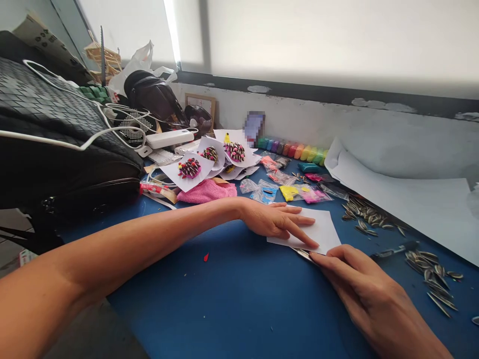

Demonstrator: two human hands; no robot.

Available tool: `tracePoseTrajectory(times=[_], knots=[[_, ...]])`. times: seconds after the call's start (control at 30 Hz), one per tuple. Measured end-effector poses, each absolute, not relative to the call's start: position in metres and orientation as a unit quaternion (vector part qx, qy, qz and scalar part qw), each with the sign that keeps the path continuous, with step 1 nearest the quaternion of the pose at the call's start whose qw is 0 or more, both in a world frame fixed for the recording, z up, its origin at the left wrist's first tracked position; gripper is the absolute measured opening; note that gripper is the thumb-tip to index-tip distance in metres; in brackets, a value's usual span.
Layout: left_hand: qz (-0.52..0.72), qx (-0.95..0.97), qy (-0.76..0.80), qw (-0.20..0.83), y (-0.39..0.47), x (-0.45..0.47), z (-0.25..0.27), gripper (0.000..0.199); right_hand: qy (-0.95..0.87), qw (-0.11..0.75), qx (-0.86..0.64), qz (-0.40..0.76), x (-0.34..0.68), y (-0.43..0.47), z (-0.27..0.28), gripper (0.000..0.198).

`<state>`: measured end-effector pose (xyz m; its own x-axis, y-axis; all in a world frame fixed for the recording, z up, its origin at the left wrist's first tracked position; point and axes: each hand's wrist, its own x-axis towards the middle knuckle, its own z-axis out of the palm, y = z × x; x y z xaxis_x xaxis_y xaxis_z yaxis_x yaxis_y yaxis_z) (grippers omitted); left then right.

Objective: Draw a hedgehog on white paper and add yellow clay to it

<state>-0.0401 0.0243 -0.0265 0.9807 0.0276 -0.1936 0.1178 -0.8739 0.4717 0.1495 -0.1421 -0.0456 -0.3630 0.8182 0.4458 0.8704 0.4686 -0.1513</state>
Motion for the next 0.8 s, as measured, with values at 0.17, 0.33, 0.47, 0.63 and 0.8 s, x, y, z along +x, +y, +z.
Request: tracePoseTrajectory(times=[0.17, 0.33, 0.47, 0.63, 0.8], knots=[[-0.09, 0.963, 0.045, 0.248, 0.024, -0.04, -0.027, 0.058, -0.825, 0.237, -0.51, -0.062, 0.145, -0.143, -0.045, 0.028], [-0.083, 0.959, 0.056, 0.264, 0.024, -0.04, -0.028, 0.059, -0.829, 0.233, -0.505, -0.058, 0.14, -0.142, -0.043, 0.028], [-0.086, 0.962, 0.053, 0.253, 0.024, -0.04, -0.027, 0.06, -0.831, 0.235, -0.501, -0.058, 0.139, -0.14, -0.043, 0.028], [-0.091, 0.964, 0.052, 0.244, 0.022, -0.04, -0.024, 0.06, -0.832, 0.239, -0.497, -0.063, 0.135, -0.139, -0.047, 0.025], [-0.106, 0.962, 0.057, 0.246, 0.021, -0.04, -0.024, 0.062, -0.835, 0.236, -0.494, -0.058, 0.132, -0.139, -0.049, 0.024]])
